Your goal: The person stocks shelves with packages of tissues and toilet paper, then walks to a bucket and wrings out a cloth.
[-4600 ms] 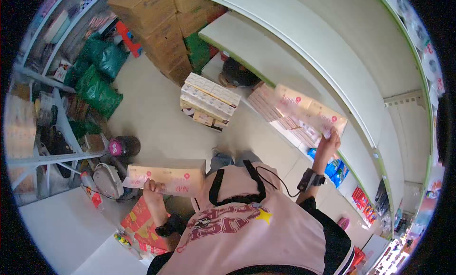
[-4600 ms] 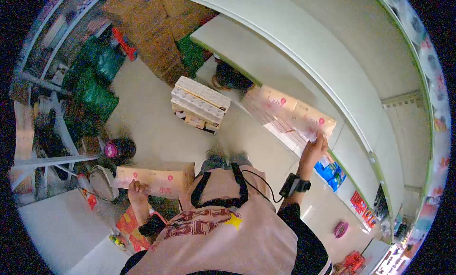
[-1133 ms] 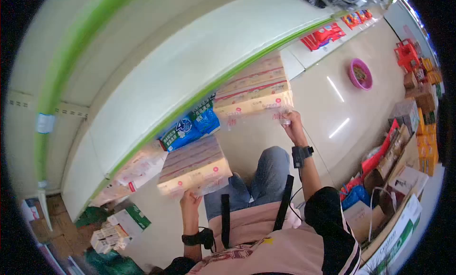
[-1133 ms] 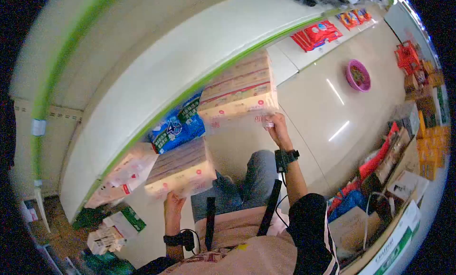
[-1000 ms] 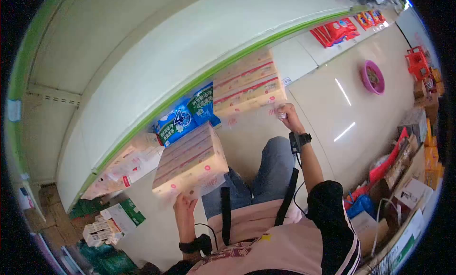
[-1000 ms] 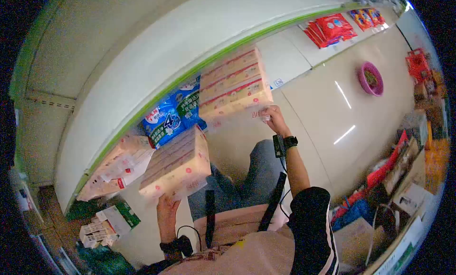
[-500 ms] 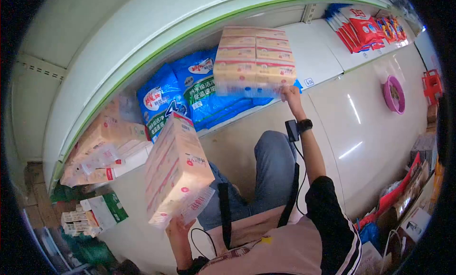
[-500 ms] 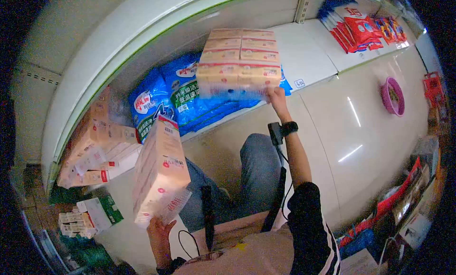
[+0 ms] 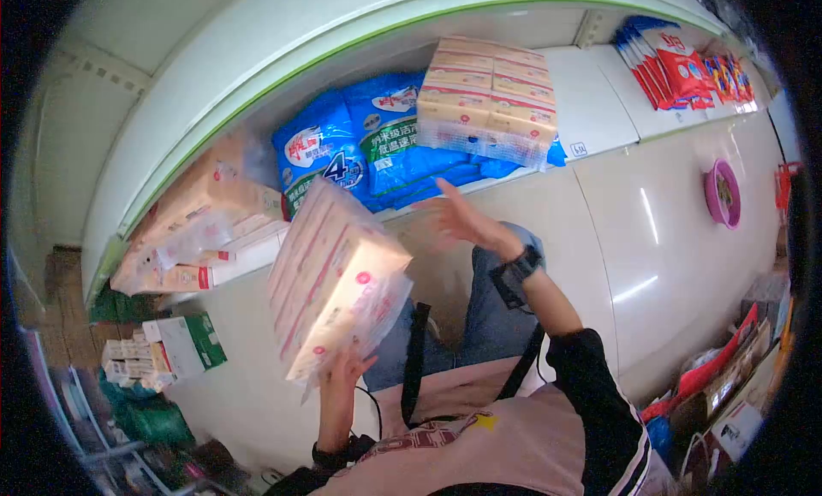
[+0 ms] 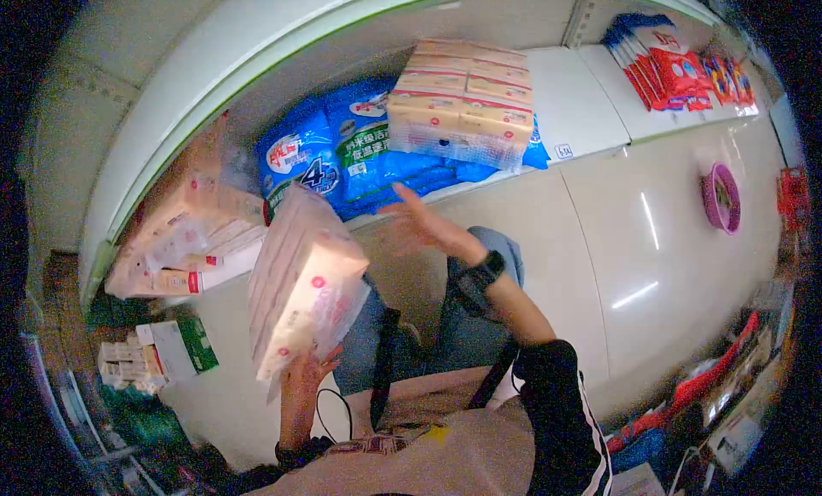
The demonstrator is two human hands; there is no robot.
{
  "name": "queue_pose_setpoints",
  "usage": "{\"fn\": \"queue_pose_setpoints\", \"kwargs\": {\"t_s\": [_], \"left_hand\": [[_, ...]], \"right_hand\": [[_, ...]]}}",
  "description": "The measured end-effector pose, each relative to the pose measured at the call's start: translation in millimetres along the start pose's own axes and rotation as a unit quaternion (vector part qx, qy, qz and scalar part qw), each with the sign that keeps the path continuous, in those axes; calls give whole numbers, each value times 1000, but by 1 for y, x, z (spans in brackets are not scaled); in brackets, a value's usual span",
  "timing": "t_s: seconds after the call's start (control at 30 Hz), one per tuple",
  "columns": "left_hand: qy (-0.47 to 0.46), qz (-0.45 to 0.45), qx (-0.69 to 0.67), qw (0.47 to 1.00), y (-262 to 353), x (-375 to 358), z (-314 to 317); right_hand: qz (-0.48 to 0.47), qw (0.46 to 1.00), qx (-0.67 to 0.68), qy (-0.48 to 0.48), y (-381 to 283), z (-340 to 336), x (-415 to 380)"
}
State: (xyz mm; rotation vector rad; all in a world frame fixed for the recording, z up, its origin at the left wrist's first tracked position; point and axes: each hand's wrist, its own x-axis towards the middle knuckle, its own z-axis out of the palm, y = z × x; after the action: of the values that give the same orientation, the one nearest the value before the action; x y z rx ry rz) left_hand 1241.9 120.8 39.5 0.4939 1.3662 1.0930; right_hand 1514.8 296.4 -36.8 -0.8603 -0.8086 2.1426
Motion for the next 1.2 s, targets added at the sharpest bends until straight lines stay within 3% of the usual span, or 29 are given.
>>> {"fn": "queue_pose_setpoints", "kwargs": {"t_s": [0.07, 0.1, 0.17, 0.23, 0.3, 0.33, 0.37, 0.43, 0.47, 0.53, 0.57, 0.63, 0.67, 0.7, 0.77, 0.83, 0.9, 1.0, 1.03, 1.07, 1.1, 1.13, 1.17, 1.2], "left_hand": [[-39, -10, 125, 991, 6, -3, 19], [-32, -8, 123, 992, 5, -4, 24], [-13, 12, 185, 983, -7, 1, 30], [-26, -3, 172, 985, -24, 3, 27], [-57, 83, 224, 969, -31, 0, 38], [-50, 95, 319, 942, -29, -1, 36], [-50, 100, 317, 942, -27, -3, 33], [-100, 83, 362, 923, -20, -9, 26], [-136, 136, 368, 910, -10, -16, 31], [-161, 102, 360, 914, -8, -19, 28], [-188, 61, 353, 914, -10, -20, 28], [-191, 80, 355, 912, -9, -12, 36], [-184, 110, 376, 901, -8, -2, 38], [-175, 142, 399, 889, -6, 9, 40], [-186, 160, 370, 896, 1, 49, 43], [-199, 224, 192, 934, 9, 101, 53], [-170, 165, 156, 959, 1, 165, 40], [-186, 182, 156, 953, 8, 224, 41], [-248, 270, 229, 902, 9, 250, 39], [-251, 233, 198, 918, 28, 243, 59], [-214, 253, 209, 920, -26, 326, 35], [-191, 223, 207, 933, 13, 288, 65], [-186, 225, 209, 933, 21, 287, 73], [-176, 222, 204, 937, 25, 290, 77]], "right_hand": [[38, 996, -80, -1, -24, 45, 15], [41, 996, -81, -7, -25, 53, 28], [80, 934, -346, -42, -30, 61, 46], [89, 943, -320, -4, -30, 60, 45], [171, 965, -95, -174, -16, 41, 60], [138, 974, -43, -173, -25, 51, 36], [-100, 965, -123, -208, 27, 14, 56], [6, 987, 5, -159, -5, 46, 14], [-27, 992, -14, -123, 3, 44, 7], [-95, 992, -85, -16, 8, 39, -18], [-89, 992, -92, -15, -2, 44, -33], [-111, 974, -175, 89, -27, 59, -61], [-150, 974, -151, 77, -37, 62, -63], [-145, 974, -158, 73, -43, 57, -58], [-229, 957, -144, 102, -48, 43, -35], [-285, 940, -158, 99, -52, 32, 2], [-333, 913, -197, 127, -57, 25, 48], [-325, 894, -234, 200, -59, 0, 120], [-335, 899, -182, 213, -67, -8, 134], [-347, 902, -132, 218, -69, -18, 146], [-365, 879, -157, 262, -65, -38, 163], [-293, 829, -340, 333, -67, -57, 169], [-203, 761, -527, 320, -66, -51, 163], [-102, 656, -687, 296, -65, -40, 153]]}}
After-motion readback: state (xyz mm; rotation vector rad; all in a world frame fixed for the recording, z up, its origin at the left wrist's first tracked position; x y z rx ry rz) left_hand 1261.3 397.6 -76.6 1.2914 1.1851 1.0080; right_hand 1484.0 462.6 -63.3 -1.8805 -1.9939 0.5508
